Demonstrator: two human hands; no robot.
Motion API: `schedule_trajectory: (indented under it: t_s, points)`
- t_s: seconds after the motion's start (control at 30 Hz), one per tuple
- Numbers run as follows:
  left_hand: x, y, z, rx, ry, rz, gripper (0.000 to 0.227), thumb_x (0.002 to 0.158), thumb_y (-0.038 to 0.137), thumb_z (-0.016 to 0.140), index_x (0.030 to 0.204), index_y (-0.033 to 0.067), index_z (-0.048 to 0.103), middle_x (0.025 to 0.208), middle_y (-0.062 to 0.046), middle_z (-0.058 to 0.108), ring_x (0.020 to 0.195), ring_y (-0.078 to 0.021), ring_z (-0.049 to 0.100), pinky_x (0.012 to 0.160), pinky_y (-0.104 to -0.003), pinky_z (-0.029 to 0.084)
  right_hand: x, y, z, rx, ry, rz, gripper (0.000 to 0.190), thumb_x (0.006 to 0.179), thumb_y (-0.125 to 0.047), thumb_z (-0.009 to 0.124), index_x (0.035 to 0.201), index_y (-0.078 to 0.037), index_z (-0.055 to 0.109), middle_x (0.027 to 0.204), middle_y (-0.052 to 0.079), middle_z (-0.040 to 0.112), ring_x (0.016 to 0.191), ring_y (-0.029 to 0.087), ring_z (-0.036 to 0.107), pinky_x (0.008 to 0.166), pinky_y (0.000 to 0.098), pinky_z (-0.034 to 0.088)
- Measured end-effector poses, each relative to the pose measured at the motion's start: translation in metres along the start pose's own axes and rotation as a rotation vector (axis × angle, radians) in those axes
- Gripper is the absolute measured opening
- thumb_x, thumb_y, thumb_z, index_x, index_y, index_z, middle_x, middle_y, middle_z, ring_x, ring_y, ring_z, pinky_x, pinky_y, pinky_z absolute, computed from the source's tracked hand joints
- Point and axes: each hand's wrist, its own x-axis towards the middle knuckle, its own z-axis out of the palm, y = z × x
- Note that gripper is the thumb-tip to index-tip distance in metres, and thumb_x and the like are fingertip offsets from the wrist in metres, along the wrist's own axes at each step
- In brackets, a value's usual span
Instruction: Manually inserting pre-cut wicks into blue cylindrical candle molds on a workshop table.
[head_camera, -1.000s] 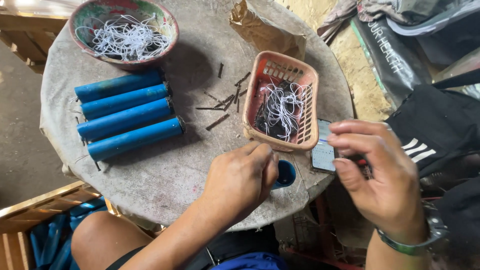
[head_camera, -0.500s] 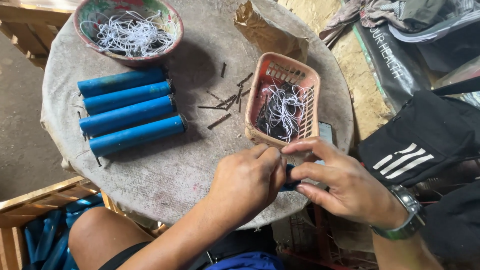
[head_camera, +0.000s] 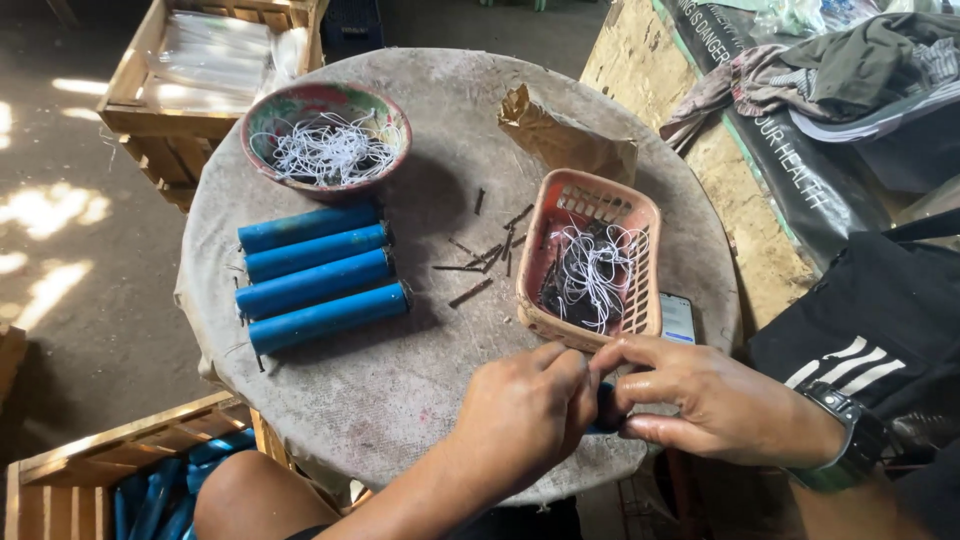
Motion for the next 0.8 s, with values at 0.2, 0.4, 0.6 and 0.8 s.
schedule_trajectory:
  t_s: [0.2,0.4,0.6,0.8]
  points:
    - [-0.003,0.004,0.0,-0.012,0.01,0.023,0.018,0.081,0.016,0.048,0.065,0.0092,0.045,0.058,-0.004,0.047,0.041,-0.0239,0.047,0.031,-0.037,0.034,-0.004,0.003,0.003,0.002,-0.012,0.03,0.019,0.084,-0.028,0.047,0.084,-0.016,0.062,0.104,0.006,0.051,0.096,0.018,0.056,0.081,0.0293,0.039]
    - [-0.005,0.005,0.003,-0.024,-0.004,0.02,0.016,0.081,0.016,0.049,0.067,0.0091,0.045,0.059,-0.005,0.047,0.044,-0.0258,0.049,0.034,-0.038,0.036,-0.01,-0.002,0.009,-0.009,0.036,0.056,0.015,0.084,-0.021,0.045,0.079,-0.014,0.057,0.104,0.008,0.051,0.093,0.02,0.059,0.077,0.0294,0.042]
    - [-0.001,0.006,-0.007,0.007,0.013,0.037,0.022,0.083,0.017,0.049,0.064,0.0105,0.041,0.058,-0.004,0.047,0.042,-0.0237,0.048,0.033,-0.036,0.034,-0.002,-0.024,0.023,-0.198,0.415,0.0,0.007,0.077,-0.003,0.05,0.072,-0.007,0.053,0.089,0.007,0.056,0.078,0.021,0.057,0.069,0.0284,0.043]
    - [0.001,0.012,-0.018,0.075,0.002,0.111,0.022,0.084,0.014,0.049,0.064,0.0095,0.04,0.057,-0.005,0.042,0.042,-0.0231,0.042,0.036,-0.035,0.033,-0.005,-0.012,0.043,-0.128,0.597,0.027,0.014,0.083,-0.012,0.046,0.08,-0.005,0.058,0.089,0.009,0.058,0.083,0.021,0.059,0.074,0.0314,0.048]
